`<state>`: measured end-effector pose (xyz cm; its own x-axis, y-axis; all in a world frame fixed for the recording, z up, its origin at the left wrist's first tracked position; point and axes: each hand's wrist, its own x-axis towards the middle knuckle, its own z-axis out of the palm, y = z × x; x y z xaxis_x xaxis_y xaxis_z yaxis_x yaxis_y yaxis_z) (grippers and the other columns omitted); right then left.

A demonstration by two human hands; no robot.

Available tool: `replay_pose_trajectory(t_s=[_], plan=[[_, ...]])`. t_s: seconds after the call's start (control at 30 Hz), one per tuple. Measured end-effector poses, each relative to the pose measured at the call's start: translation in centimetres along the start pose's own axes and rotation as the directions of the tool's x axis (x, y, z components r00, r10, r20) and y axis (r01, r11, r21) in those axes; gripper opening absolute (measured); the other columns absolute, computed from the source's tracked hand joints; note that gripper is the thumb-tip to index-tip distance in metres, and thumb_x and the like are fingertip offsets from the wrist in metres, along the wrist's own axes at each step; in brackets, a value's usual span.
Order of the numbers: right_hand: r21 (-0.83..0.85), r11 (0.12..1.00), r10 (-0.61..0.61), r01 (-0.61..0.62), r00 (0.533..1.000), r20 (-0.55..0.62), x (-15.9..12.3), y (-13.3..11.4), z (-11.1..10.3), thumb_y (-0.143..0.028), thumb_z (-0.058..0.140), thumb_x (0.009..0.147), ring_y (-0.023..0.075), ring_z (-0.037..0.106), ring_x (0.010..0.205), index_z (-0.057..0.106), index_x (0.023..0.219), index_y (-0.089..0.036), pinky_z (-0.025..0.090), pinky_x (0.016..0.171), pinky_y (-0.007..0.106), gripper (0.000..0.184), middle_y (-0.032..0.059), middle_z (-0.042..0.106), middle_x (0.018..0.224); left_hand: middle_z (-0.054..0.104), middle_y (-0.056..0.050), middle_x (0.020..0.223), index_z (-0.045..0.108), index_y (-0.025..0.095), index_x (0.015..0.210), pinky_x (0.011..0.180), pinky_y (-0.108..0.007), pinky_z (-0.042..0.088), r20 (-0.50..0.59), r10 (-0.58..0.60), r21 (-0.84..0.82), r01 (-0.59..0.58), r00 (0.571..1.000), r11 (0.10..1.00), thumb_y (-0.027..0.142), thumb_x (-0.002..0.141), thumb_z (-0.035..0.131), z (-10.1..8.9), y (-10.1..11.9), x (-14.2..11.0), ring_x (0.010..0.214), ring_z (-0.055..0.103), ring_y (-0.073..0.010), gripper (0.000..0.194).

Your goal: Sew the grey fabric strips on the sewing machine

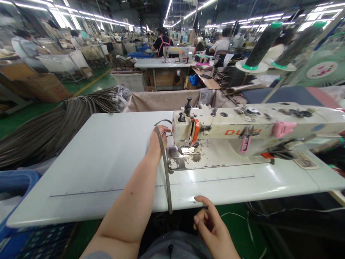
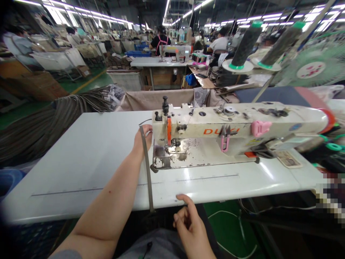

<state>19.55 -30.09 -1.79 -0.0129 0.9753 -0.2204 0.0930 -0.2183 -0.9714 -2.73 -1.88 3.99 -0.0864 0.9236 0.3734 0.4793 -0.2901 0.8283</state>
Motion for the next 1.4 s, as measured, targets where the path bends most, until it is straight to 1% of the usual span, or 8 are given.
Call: replay_pose_trajectory(t_s=[0.17, 0.3, 0.5, 0.6, 0.77, 1.0, 1.3, 1.4], plan=[[0.017, 0.999, 0.028, -0.027, 0.999, -0.019, 0.4, -2.0, -1.1, -0.055, 0.064, 0.097, 0.0164, 0.054, 0.058, 0.060, 0.129, -0.024, 0.043, 0.056, 0.030, 0.045, -0.0024, 0.060, 0.073, 0.073, -0.004, 0.108, 0.073, 0.022, 0.081, 0.110, -0.042, 0.046, -0.069, -0.075, -0.083, 0.069, 0.995, 0.994, 0.010, 0.079, 0.050, -0.3, 0.2, 0.1, 0.113, 0.064, -0.0240, 0.026], [0.005, 0.999, -0.035, 0.036, 0.978, -0.208, 1.9, -3.2, -3.9, -0.060, 0.070, 0.091, 0.0162, 0.053, 0.054, 0.068, 0.112, -0.023, 0.042, 0.051, 0.029, 0.042, -0.0018, 0.061, 0.067, 0.072, -0.005, 0.092, 0.069, 0.019, 0.082, 0.098, -0.041, 0.055, -0.090, -0.309, -0.479, 0.230, 0.947, 0.847, 0.016, 0.076, 0.056, 0.0, -0.3, 0.5, 0.095, 0.069, -0.0212, 0.015], [-0.181, 0.976, -0.188, 0.124, 0.898, -0.398, 4.1, -7.3, -9.2, -0.056, 0.063, 0.095, 0.0182, 0.056, 0.057, 0.067, 0.106, -0.020, 0.045, 0.054, 0.031, 0.038, 0.0002, 0.062, 0.068, 0.069, -0.008, 0.077, 0.067, 0.012, 0.085, 0.075, -0.029, 0.061, 0.196, -0.553, -0.812, 0.450, 0.810, 0.372, 0.015, 0.082, 0.062, -1.5, -0.3, 0.8, 0.072, 0.069, -0.0168, 0.007], [-0.241, 0.960, -0.239, 0.142, 0.863, -0.445, 4.0, -8.8, -10.8, -0.053, 0.059, 0.096, 0.0180, 0.057, 0.058, 0.066, 0.104, -0.021, 0.046, 0.055, 0.030, 0.034, 0.0000, 0.063, 0.069, 0.073, -0.014, 0.090, 0.070, 0.009, 0.099, 0.073, -0.035, 0.065, 0.461, -0.462, -0.735, 0.617, 0.758, 0.281, 0.031, 0.098, 0.051, -2.8, 0.0, 0.7, 0.077, 0.072, -0.0213, 0.029], [-0.323, 0.935, -0.284, 0.146, 0.856, -0.433, 2.7, -8.4, -11.8, -0.046, 0.059, 0.094, 0.0182, 0.058, 0.056, 0.070, 0.096, -0.022, 0.047, 0.054, 0.030, 0.026, 0.0002, 0.066, 0.066, 0.072, -0.007, 0.093, 0.069, 0.013, 0.104, 0.055, -0.023, 0.058, 0.643, -0.373, -0.482, 0.731, 0.669, 0.482, 0.025, 0.080, 0.079, -3.7, 1.6, 0.0, 0.066, 0.066, -0.0138, 0.029], [-0.515, 0.854, -0.373, 0.075, 0.778, -0.505, 1.5, -8.8, -16.6, -0.044, 0.057, 0.091, 0.0224, 0.064, 0.064, 0.071, 0.089, -0.023, 0.052, 0.062, 0.034, 0.025, 0.0026, 0.069, 0.071, 0.056, 0.003, 0.072, 0.065, 0.013, 0.105, 0.041, -0.015, 0.026, 0.541, -0.419, -0.234, 0.609, 0.730, 0.758, 0.035, 0.053, 0.092, -3.6, 2.6, -1.2, 0.053, 0.044, -0.0069, 0.062], [-0.652, 0.742, -0.548, -0.155, 0.419, -0.724, 10.1, -14.9, -29.4, -0.032, 0.056, 0.094, 0.0377, 0.054, 0.128, 0.058, 0.133, -0.007, 0.043, 0.111, 0.056, 0.046, 0.0271, 0.059, 0.134, 0.067, -0.005, 0.091, 0.070, 0.014, 0.125, 0.052, -0.027, 0.034, 0.364, -0.415, 0.153, 0.386, 0.834, 0.910, 0.080, 0.066, 0.066, -6.6, -1.3, -4.5, 0.055, 0.045, -0.0117, 0.089], [-0.619, 0.755, -0.535, -0.217, 0.341, -0.773, 13.5, -17.2, -33.4, -0.030, 0.060, 0.100, 0.0379, 0.046, 0.141, 0.052, 0.142, -0.010, 0.038, 0.116, 0.060, 0.048, 0.0223, 0.053, 0.147, 0.064, -0.002, 0.071, 0.075, 0.011, 0.116, 0.052, -0.028, 0.035, 0.362, -0.434, 0.231, 0.372, 0.825, 0.899, 0.084, 0.063, 0.061, -6.7, -2.5, -5.0, 0.051, 0.047, -0.0145, 0.091]])
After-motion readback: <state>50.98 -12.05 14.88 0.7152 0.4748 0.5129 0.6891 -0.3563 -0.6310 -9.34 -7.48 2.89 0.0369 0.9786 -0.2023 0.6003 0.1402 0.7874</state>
